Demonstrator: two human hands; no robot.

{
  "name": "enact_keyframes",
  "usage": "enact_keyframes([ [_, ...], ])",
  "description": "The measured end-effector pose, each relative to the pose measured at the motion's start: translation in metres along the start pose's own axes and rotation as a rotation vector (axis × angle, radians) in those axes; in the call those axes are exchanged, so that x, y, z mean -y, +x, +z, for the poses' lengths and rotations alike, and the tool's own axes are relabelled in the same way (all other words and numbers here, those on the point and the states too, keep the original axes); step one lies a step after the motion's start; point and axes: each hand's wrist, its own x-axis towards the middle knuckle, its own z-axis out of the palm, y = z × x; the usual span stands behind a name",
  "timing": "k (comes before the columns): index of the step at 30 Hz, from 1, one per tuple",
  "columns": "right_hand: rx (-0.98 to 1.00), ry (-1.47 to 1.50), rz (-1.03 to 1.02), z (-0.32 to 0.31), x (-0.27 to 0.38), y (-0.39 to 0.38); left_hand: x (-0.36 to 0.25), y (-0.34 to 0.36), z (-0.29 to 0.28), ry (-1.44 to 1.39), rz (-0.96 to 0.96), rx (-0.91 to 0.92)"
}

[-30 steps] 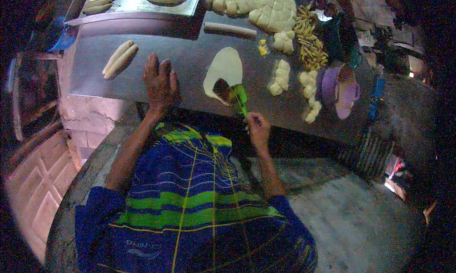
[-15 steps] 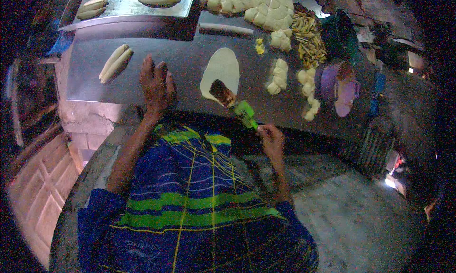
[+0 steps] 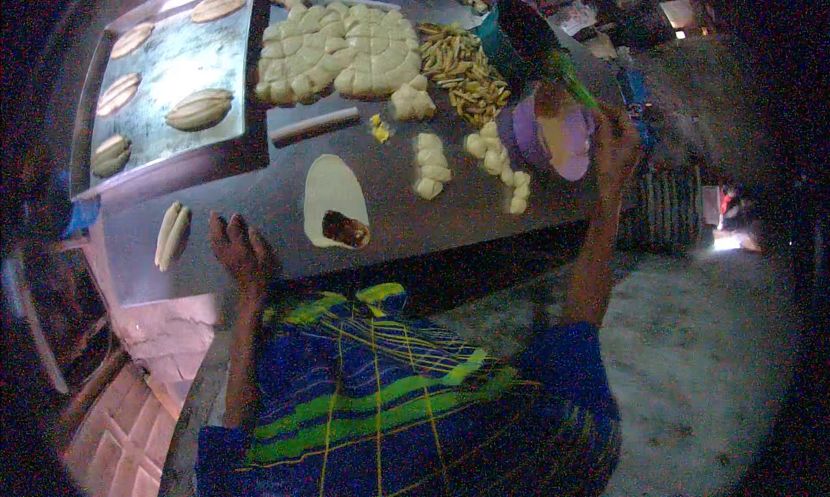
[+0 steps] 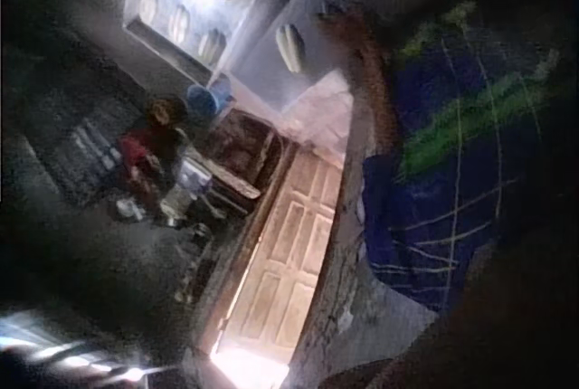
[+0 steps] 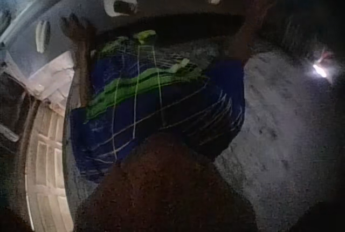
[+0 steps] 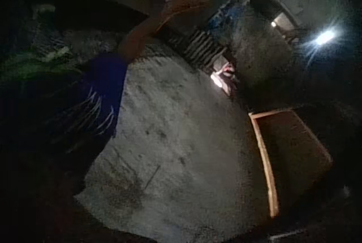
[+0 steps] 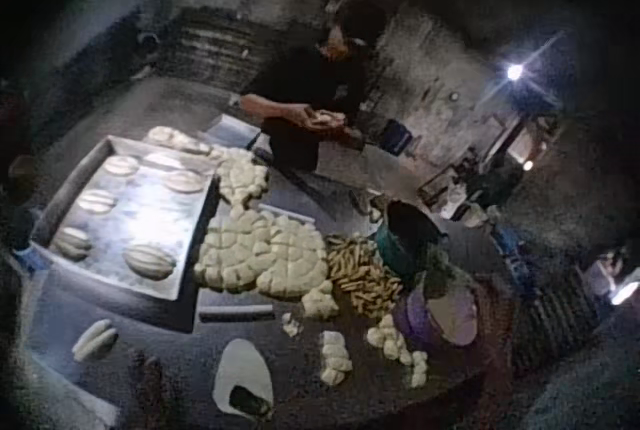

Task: The person rolls pieces of dough into flat ovals, spreads a dark filling onto the center with a brush, and rolls the dough up into cylinders before placing them onto a metal tray.

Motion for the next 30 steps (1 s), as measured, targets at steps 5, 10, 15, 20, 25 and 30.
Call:
enact_keyframes([
  [5,0.181,-0.344,-0.255,0.032,-0.1,0.128,0.009,-0.004,0.007,-0.069,-0.016,-0.044],
  [10,0.408,-0.176,-0.218,0.131,-0.189,0.193,-0.013,-0.001,-0.01,0.134,-0.073,-0.053],
  [15,0.507,0.577,0.348,0.252,-0.312,0.234,-0.002,-0.011,0.002,0.139,-0.084,-0.046],
  [20,0.317,-0.401,-0.24,0.259,-0.348,0.242,-0.01,-0.006,0.013,0.134,-0.108,0.025],
  [25,0.324,-0.112,-0.247,0.301,-0.186,0.135,-0.014,-0.013,-0.018,0.208,-0.224,0.008],
  [30,0.441,-0.353,-0.107,0.306,-0.152,0.088,-0.018,-0.004,-0.007,0.238,-0.081,0.001],
])
